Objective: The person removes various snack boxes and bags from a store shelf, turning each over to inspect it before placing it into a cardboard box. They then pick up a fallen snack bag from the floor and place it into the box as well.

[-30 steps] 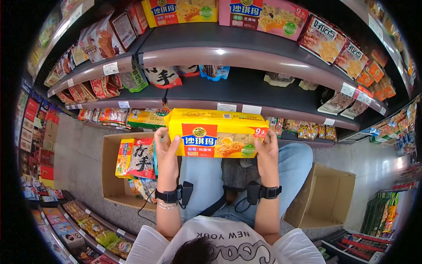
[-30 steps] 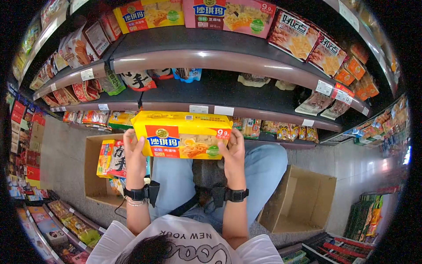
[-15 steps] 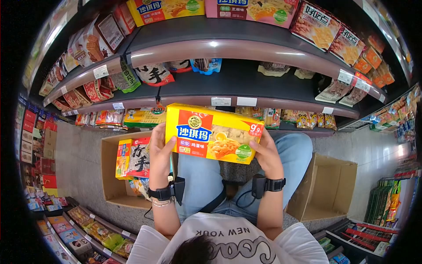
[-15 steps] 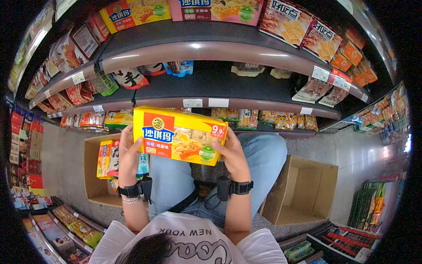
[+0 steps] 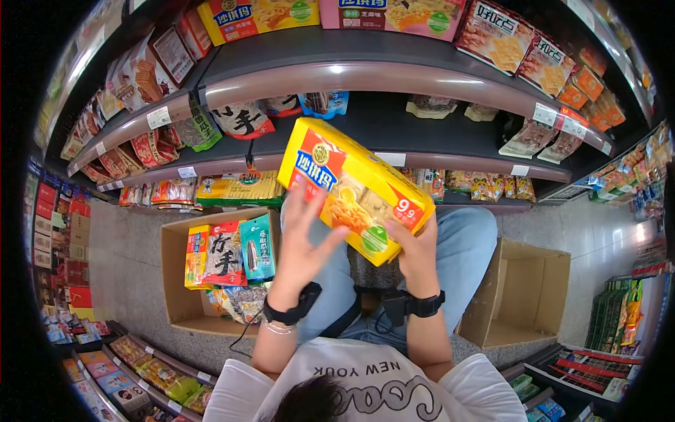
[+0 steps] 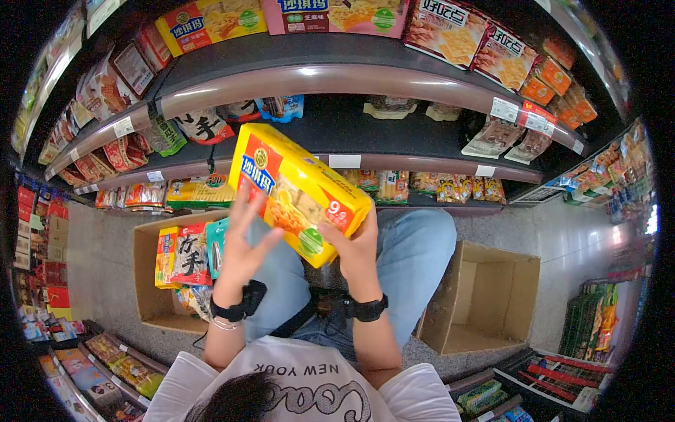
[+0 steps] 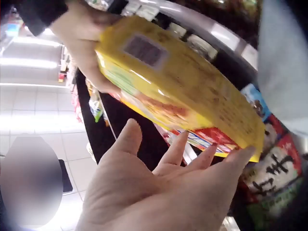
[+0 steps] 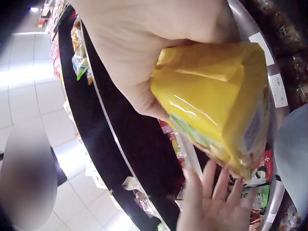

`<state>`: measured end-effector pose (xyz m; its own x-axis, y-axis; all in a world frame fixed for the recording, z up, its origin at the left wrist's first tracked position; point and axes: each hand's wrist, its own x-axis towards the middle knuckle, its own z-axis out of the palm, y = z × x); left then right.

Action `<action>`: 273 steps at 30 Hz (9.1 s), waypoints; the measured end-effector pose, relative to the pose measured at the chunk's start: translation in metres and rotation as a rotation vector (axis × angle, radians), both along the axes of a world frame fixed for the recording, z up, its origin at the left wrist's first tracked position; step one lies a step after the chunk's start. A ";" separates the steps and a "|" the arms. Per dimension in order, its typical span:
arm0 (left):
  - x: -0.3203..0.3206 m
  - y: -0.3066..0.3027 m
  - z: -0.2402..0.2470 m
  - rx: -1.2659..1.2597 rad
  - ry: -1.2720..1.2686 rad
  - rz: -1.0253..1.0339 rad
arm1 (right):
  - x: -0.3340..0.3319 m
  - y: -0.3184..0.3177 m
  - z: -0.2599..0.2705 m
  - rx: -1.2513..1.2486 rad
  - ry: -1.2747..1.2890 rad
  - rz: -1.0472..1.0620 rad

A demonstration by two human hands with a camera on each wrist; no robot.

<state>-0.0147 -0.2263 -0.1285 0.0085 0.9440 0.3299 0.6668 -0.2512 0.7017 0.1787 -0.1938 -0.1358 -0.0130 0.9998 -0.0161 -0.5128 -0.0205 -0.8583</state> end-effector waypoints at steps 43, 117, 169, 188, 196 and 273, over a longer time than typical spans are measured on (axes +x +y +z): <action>-0.081 -0.059 -0.004 -0.187 -1.063 0.216 | -0.022 0.004 -0.042 -0.083 -0.161 0.222; -0.283 -0.357 -0.149 0.591 -1.421 1.384 | -0.341 -0.061 -0.130 -0.388 -0.472 1.347; -0.269 -0.245 -0.288 -0.667 -1.258 1.280 | -0.336 -0.055 -0.153 -0.232 -0.556 1.325; -0.265 -0.237 -0.323 -0.799 -1.001 1.182 | -0.305 -0.038 -0.152 -0.253 -0.475 1.177; -0.250 -0.193 -0.225 -0.604 -0.946 1.085 | -0.285 -0.023 -0.139 -0.358 -0.199 1.112; -0.176 -0.048 -0.064 0.050 -1.084 0.497 | -0.218 0.078 -0.079 -0.015 -0.011 0.834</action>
<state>-0.1908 -0.2743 -0.1923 -0.6600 0.7509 -0.0242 -0.2350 -0.1758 0.9560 -0.0396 -0.1159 -0.2150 -0.7490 0.6617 -0.0341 -0.3156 -0.4015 -0.8598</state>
